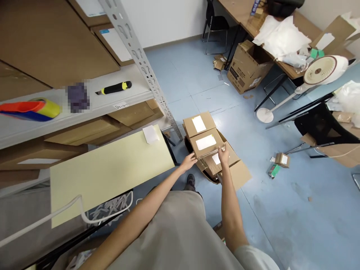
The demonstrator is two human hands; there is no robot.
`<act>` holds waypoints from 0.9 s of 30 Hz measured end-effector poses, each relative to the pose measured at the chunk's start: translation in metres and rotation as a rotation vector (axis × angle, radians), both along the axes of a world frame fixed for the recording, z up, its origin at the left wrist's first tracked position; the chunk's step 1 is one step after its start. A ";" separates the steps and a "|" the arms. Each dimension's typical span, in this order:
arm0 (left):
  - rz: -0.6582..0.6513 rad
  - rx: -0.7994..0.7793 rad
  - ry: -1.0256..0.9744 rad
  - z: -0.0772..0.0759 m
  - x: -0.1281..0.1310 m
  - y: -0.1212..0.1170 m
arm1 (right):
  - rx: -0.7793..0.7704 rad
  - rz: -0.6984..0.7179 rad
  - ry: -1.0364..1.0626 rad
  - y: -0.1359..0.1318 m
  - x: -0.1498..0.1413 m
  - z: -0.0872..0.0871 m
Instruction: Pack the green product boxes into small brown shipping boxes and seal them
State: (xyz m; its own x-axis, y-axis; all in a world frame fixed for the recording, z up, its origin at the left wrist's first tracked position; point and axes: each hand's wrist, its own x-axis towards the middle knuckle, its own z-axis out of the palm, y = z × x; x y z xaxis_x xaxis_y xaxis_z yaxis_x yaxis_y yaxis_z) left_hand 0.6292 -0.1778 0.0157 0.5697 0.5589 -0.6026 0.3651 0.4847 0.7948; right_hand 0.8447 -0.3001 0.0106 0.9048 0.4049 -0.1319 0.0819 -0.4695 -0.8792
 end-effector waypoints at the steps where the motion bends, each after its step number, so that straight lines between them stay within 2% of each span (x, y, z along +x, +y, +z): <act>1: 0.021 0.003 0.000 0.002 -0.013 0.001 | -0.015 0.009 0.030 -0.005 -0.013 0.001; 4: 0.110 0.017 -0.003 0.009 -0.064 0.007 | -0.033 0.007 0.055 -0.017 -0.064 -0.003; 6: 0.179 0.038 -0.024 0.017 -0.102 0.009 | -0.049 0.068 0.108 -0.015 -0.105 -0.008; 9: 0.293 0.072 -0.101 0.030 -0.158 0.007 | -0.007 0.332 0.211 0.003 -0.168 -0.012; 11: 0.402 0.068 -0.137 0.040 -0.191 0.003 | 0.036 0.513 0.275 0.024 -0.207 -0.008; 15: 0.613 0.053 -0.153 0.059 -0.254 -0.005 | 0.082 0.779 0.350 0.075 -0.276 0.017; 20: 0.855 0.081 -0.214 0.080 -0.347 -0.017 | 0.142 0.939 0.391 0.125 -0.371 0.057; 24: 1.024 0.134 -0.269 0.089 -0.429 -0.029 | 0.167 1.136 0.416 0.146 -0.469 0.084; 27: 1.168 0.216 -0.303 0.090 -0.491 -0.042 | 0.156 1.320 0.440 0.150 -0.549 0.099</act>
